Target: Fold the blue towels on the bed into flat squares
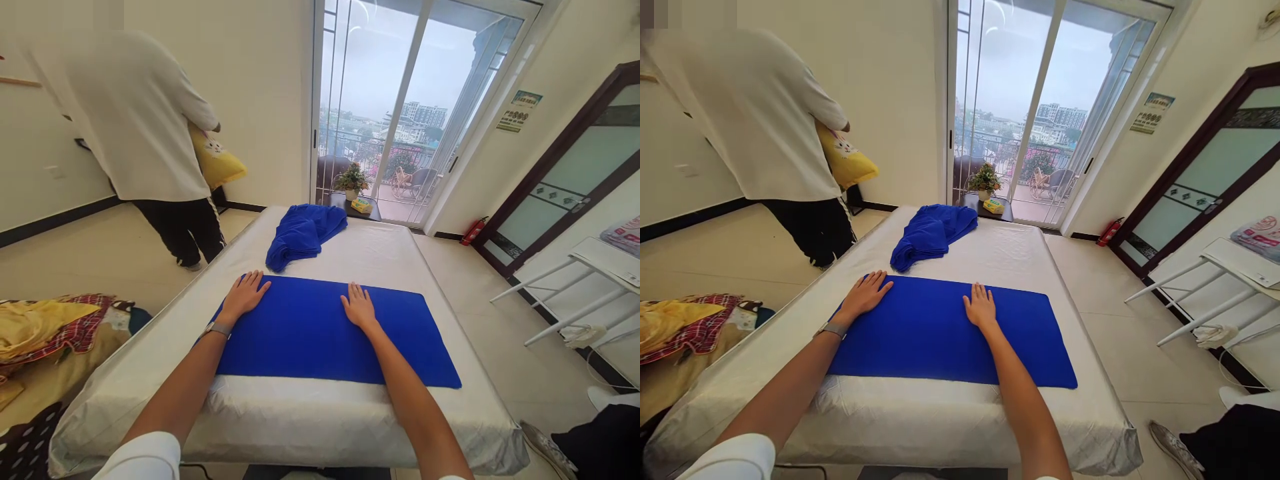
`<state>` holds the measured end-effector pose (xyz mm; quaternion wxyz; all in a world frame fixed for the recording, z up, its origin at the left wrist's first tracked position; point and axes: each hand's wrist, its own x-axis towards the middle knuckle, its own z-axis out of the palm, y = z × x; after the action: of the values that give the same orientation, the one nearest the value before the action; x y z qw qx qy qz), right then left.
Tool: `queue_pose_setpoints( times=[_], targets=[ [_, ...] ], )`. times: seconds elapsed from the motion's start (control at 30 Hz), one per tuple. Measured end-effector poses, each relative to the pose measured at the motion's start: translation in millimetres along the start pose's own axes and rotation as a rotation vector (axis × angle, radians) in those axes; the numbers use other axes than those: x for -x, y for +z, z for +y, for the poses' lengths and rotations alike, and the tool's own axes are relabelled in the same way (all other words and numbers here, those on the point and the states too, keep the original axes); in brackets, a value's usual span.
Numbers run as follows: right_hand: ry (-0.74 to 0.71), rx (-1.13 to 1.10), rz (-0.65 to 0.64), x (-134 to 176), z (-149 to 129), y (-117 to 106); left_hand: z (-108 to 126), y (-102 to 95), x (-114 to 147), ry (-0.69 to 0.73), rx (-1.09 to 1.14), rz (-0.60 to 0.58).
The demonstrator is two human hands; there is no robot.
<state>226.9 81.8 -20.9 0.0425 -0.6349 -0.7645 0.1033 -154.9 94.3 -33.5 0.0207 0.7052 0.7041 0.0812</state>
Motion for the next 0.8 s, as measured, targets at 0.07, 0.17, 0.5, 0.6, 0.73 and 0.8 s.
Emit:
queue_pose_setpoints(
  times=[0.07,0.17,0.5,0.6,0.73,0.8],
  targets=[
    [0.07,0.04,-0.003,7.5,37.1,-6.3,0.2,-0.2,-0.1,-0.006,0.002,-0.002],
    [0.201,0.094,0.013,21.9,98.7,-16.7,2.0,-0.9,0.4,-0.007,0.007,-0.017],
    [0.387,0.114,0.078,42.0,166.9,-23.9,-5.8,-4.4,-10.6,-0.006,-0.015,-0.085],
    [0.381,0.102,0.098,41.4,164.2,-22.0,29.7,-5.5,-12.1,0.07,-0.002,0.005],
    [0.378,0.09,0.113,42.3,164.7,-21.8,130.3,6.2,-2.3,0.368,0.127,0.006],
    [0.379,0.087,0.109,42.9,164.7,-22.7,180.0,16.8,2.9,0.486,0.167,-0.02]
  ],
)
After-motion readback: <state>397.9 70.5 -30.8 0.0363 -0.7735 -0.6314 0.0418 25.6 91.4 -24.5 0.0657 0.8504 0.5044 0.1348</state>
